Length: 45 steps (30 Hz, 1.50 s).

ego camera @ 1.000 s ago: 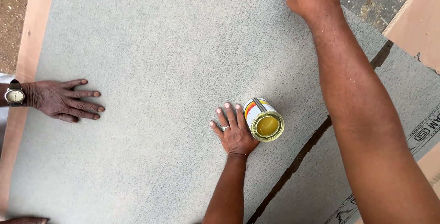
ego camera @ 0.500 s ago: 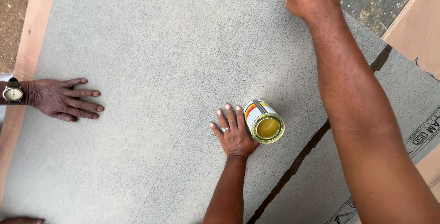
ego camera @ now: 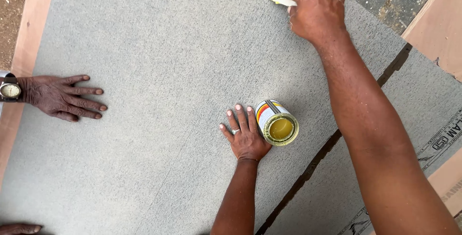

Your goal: The person applies adhesive from a container onto a large board using a spreader and then positions and presses smaller wooden panels onto the board.

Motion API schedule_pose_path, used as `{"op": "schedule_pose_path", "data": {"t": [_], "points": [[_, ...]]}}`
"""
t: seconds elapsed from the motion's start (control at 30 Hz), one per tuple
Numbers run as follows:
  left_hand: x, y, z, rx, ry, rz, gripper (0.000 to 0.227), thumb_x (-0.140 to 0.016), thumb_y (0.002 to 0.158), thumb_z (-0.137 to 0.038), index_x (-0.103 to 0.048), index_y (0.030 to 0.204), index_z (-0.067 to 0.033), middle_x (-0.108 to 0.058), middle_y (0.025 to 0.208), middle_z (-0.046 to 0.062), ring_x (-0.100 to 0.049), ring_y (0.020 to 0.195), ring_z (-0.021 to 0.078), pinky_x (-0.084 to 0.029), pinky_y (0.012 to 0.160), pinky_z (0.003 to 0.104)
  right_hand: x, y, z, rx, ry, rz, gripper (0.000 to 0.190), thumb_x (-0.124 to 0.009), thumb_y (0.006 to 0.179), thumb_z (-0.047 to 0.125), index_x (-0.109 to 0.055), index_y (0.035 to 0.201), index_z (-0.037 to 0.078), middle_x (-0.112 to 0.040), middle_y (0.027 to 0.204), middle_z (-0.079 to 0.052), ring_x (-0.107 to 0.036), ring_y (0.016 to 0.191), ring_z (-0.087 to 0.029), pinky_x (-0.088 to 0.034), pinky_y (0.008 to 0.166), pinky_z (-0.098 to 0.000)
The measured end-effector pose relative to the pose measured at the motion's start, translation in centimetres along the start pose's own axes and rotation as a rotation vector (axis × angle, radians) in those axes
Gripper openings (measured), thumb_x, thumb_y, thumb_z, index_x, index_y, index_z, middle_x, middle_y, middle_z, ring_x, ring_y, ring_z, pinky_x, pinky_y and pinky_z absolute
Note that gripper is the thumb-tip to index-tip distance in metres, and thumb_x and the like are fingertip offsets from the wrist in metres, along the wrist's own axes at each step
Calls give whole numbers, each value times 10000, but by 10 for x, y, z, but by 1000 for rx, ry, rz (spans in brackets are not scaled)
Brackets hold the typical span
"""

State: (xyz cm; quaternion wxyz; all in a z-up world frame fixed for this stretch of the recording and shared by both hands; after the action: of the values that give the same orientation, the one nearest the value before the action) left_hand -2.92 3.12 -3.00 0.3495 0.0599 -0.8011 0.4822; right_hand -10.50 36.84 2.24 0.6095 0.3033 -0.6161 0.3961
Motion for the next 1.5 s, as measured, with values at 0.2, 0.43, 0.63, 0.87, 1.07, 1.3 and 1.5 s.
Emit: {"op": "schedule_pose_path", "data": {"t": [0.2,0.43,0.63,0.87,1.07,1.3,1.5], "points": [[-5,-2,0,-22,12,-45,1143,-567,785,-816,-176,1607,-125,-7,1690,203,115,1541,432,131,1141,716,-4,-14,20,43,20,-6,390,-826,903,247,-773,1282,173,-589,1380,-175,-529,1222,-367,-362,1003,-558],[-9,-4,2,-17,-9,-43,1130,-572,779,-810,-193,1605,-138,-18,1687,198,105,1541,435,133,1144,715,-15,-29,44,96,-59,28,396,-837,881,266,-774,1261,174,-597,1329,-177,-532,1228,-370,-353,1022,-579],[-7,-11,5,-33,-3,-76,1136,-580,781,-804,-203,1604,-117,-44,1686,208,78,1542,446,127,1131,728,23,-4,18,-91,91,49,384,-749,1049,275,-692,1413,171,-633,1269,-154,-549,1222,-325,-331,1107,-583],[-14,-4,7,-41,-12,-128,1128,-584,784,-802,-214,1600,-117,-52,1683,206,71,1545,440,104,1146,732,6,-10,12,60,-88,-48,314,-793,965,242,-759,1269,166,-633,1368,-135,-560,1252,-324,-370,1006,-544],[-6,1,5,-34,-7,-84,1128,-590,785,-795,-194,1602,-126,-15,1687,194,92,1545,434,107,1143,728,6,-17,31,151,-116,50,406,-836,829,280,-801,1228,216,-641,1281,-144,-562,1189,-340,-379,964,-505],[-3,3,1,-22,-16,-2,1159,-585,773,-810,-162,1617,-137,21,1689,193,122,1539,437,126,1143,725,15,2,16,44,-75,103,378,-803,904,248,-775,1276,192,-633,1286,-165,-560,1190,-353,-374,989,-541],[-7,1,1,-21,4,2,1169,-578,773,-815,-158,1612,-119,21,1685,205,120,1538,440,131,1138,722,0,29,-12,-120,17,127,370,-734,970,298,-710,1326,200,-684,1234,-188,-620,1147,-373,-367,1079,-668]]}}
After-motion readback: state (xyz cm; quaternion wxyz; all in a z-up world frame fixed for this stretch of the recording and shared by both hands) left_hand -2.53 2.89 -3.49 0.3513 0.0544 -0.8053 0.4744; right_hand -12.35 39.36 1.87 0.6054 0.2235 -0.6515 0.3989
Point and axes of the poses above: each hand's wrist, its own y-axis towards the middle knuckle, its own x-axis out of the back of the hand, z = x × y, the point moved 5 cm from there along y, towards the middle knuckle
